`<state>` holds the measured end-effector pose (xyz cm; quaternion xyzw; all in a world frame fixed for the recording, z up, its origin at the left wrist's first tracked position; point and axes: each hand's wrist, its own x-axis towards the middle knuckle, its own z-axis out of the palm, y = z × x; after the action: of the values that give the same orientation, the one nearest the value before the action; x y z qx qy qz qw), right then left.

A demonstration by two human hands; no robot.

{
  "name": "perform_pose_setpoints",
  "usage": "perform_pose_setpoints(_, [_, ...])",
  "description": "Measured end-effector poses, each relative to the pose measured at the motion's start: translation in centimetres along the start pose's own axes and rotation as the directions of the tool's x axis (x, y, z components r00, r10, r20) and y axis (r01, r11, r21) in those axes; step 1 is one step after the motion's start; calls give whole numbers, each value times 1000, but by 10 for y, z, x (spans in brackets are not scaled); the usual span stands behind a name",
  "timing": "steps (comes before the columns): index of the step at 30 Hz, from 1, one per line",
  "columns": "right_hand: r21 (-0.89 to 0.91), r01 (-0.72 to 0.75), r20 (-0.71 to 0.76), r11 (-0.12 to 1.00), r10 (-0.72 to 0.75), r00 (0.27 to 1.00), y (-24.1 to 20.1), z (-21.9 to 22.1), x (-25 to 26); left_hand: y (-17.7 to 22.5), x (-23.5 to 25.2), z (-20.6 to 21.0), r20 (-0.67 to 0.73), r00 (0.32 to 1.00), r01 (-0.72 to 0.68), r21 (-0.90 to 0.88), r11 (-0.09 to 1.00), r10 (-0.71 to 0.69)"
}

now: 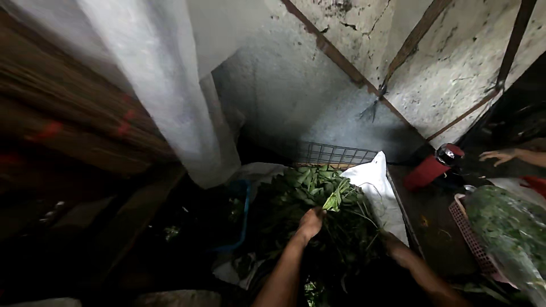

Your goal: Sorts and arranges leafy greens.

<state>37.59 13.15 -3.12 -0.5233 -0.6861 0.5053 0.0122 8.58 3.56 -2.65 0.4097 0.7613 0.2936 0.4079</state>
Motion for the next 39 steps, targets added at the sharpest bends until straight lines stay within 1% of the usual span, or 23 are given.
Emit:
perform_pose_setpoints(1, [-39,21,52,999,-19,998,0,3,-14,2,0,4,15,1000,5,24,1000,-6])
perform_pose_setpoints(3, [-184,88,171,979,-56,984,0,7,-31,6,0,10,38,999,19,91,996,-23])
perform_pose_setpoints(4, [-193,114,216,974,-71,974,2,11,-37,6,0,14,46,998,25,121,992,-31])
perform_pose_setpoints(6, [-42,218,254,975,-201,946,4,22,-44,7,0,21,58,997,31,160,987,-41])
perform_pose_setpoints(7, [2,235,280,972,-226,933,4,26,-41,7,0,24,67,997,33,168,985,-44])
perform_pose_setpoints(9, [20,165,303,986,-163,939,-10,30,-44,8,-1,27,98,994,22,162,986,-38])
perform_pose_setpoints(11, [4,133,294,991,-128,947,-12,29,-42,8,-2,30,147,989,-4,131,991,-15])
perform_pose_setpoints(13, [15,108,253,994,-108,961,-9,31,-34,6,-1,33,209,978,-35,81,996,18])
perform_pose_setpoints(14, [9,114,242,993,-113,964,-5,30,-27,6,-2,34,238,971,-43,52,998,29])
perform_pose_setpoints(16, [-8,184,215,983,-178,960,7,30,-9,8,-4,33,275,961,-37,16,999,32])
perform_pose_setpoints(17, [-2,194,199,981,-189,962,10,31,-4,8,-4,32,283,959,-29,2,1000,27])
perform_pose_setpoints(19, [3,147,172,989,-146,974,9,33,-2,9,-3,28,286,958,-7,-32,999,16])
perform_pose_setpoints(21, [-29,120,146,992,-114,983,8,36,-4,9,-1,25,284,959,8,-77,997,14])
perform_pose_setpoints(25, [20,138,105,990,-139,985,15,38,-5,8,3,23,291,957,29,-123,992,8])
perform_pose_setpoints(28, [14,134,93,991,-134,987,21,33,-5,9,4,23,294,956,44,-128,991,-5])
perform_pose_setpoints(30, [-6,140,112,990,-139,984,20,26,-12,7,6,24,297,955,46,-134,990,-4])
perform_pose_setpoints(32, [-50,148,172,988,-138,975,14,17,-19,7,9,26,304,953,41,-135,990,2])
perform_pose_setpoints(34, [-87,100,246,991,-76,966,17,12,-15,6,10,29,315,949,29,-115,993,8])
perform_pose_setpoints(35, [-51,81,266,995,-65,962,18,11,-16,7,10,30,323,946,27,-105,994,8])
perform_pose_setpoints(37, [17,90,270,996,-92,958,20,11,-17,10,7,31,345,939,29,-80,996,1])
perform_pose_setpoints(39, [15,95,270,995,-95,958,15,11,-16,12,5,31,368,930,17,-48,999,2])
